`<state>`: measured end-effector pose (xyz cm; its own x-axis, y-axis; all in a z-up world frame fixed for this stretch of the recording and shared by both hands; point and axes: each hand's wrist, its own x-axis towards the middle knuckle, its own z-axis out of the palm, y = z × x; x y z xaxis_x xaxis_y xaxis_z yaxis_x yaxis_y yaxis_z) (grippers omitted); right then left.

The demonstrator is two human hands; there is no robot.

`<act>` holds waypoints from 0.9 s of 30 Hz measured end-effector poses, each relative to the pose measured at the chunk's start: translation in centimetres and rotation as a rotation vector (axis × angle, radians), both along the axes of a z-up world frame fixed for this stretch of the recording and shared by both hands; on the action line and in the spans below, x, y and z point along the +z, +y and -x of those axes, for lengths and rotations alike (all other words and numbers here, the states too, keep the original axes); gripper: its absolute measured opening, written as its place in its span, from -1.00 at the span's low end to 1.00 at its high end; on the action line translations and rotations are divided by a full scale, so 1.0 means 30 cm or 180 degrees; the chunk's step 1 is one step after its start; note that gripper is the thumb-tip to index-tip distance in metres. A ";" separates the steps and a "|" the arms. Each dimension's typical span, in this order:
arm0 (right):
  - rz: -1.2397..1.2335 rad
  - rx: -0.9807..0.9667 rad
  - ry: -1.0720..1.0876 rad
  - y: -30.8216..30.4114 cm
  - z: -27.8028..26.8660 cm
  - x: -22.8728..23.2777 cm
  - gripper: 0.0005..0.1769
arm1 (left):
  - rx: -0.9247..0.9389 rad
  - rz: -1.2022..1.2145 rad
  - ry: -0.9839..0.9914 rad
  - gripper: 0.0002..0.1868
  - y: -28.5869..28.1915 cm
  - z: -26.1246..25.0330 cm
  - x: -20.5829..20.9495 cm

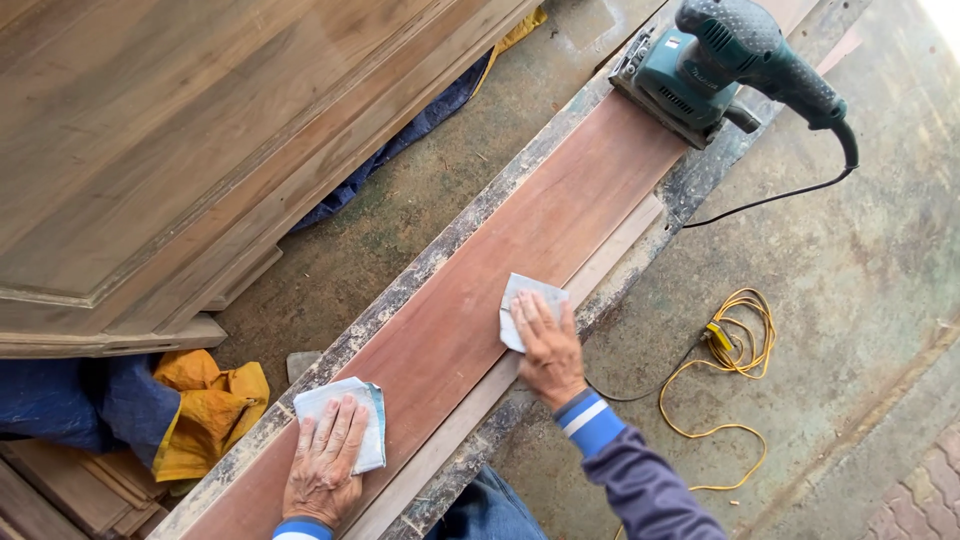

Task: Sanding a long wooden board by hand using pieces of sandpaper.

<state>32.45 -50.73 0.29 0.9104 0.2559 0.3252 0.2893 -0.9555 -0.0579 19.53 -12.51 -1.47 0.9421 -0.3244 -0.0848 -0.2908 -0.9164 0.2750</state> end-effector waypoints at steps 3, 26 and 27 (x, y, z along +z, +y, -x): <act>-0.0467 -0.0611 0.0238 -0.146 -0.066 -0.110 -0.65 | -0.0028 0.0214 -0.0089 -0.26 -0.013 -0.013 0.026; -0.1255 -0.1432 0.1554 -0.012 -0.306 -0.050 -0.68 | -0.0115 0.0171 -0.0262 -0.29 -0.004 -0.025 0.046; -0.0770 -0.1030 0.1051 -0.019 -0.316 -0.095 -0.70 | -0.0124 0.0170 -0.0287 -0.30 -0.006 -0.022 0.046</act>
<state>41.95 -51.31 -2.55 0.9945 -0.1026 0.0223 -0.0898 -0.9410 -0.3262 20.20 -12.69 -0.08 0.9317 -0.3629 0.0181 -0.3518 -0.8887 0.2941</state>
